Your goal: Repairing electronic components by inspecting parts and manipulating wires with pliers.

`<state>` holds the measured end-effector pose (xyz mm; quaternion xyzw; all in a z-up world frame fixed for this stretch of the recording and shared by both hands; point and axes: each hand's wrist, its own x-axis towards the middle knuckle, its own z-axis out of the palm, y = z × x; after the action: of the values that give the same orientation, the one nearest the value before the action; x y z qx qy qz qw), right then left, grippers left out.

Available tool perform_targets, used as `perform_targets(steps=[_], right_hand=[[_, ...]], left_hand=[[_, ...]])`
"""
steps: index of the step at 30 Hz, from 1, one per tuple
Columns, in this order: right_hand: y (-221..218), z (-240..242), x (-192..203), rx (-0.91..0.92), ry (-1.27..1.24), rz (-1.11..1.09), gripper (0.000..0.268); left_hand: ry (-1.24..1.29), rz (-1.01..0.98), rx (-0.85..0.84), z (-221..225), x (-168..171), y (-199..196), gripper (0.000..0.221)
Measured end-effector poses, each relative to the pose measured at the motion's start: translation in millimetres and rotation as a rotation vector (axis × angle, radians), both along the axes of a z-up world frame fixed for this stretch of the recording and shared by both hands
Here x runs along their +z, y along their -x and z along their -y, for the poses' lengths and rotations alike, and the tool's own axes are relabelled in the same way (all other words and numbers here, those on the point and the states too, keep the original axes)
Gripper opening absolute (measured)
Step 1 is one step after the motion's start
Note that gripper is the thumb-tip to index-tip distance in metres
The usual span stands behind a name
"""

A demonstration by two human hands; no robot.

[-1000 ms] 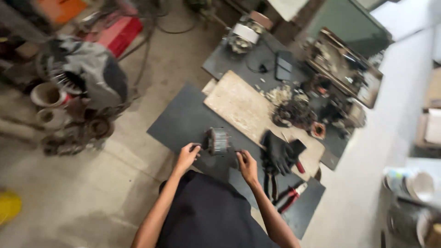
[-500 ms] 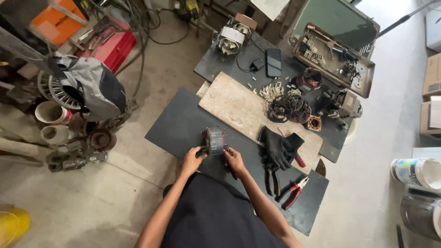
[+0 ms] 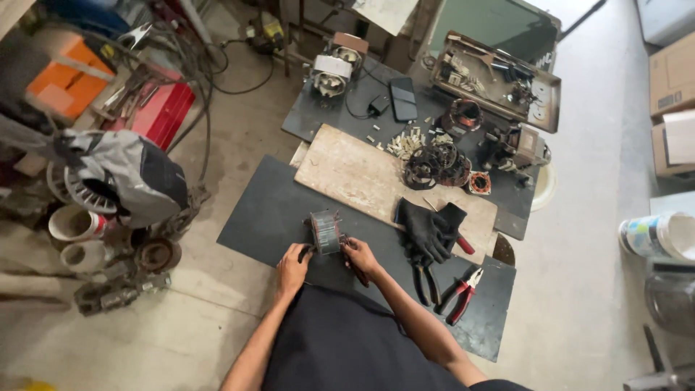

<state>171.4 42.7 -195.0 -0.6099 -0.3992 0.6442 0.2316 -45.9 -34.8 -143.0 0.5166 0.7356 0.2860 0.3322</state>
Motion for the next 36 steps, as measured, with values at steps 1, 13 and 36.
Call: perform_targets(steps=[1,13,36], right_hand=[[2,-2,4,-0.007,-0.004,0.012,0.016],[-22,0,58,0.343,-0.314,0.316,0.031],[-29,-5,99,0.237,-0.589,0.464,0.042]], left_hand=[[-0.008,-0.012,-0.007,-3,-4,0,0.020],[-0.132,-0.128,-0.067,25,-3,5,0.021],[0.029,0.391,0.292,-2,-39,17,0.030]])
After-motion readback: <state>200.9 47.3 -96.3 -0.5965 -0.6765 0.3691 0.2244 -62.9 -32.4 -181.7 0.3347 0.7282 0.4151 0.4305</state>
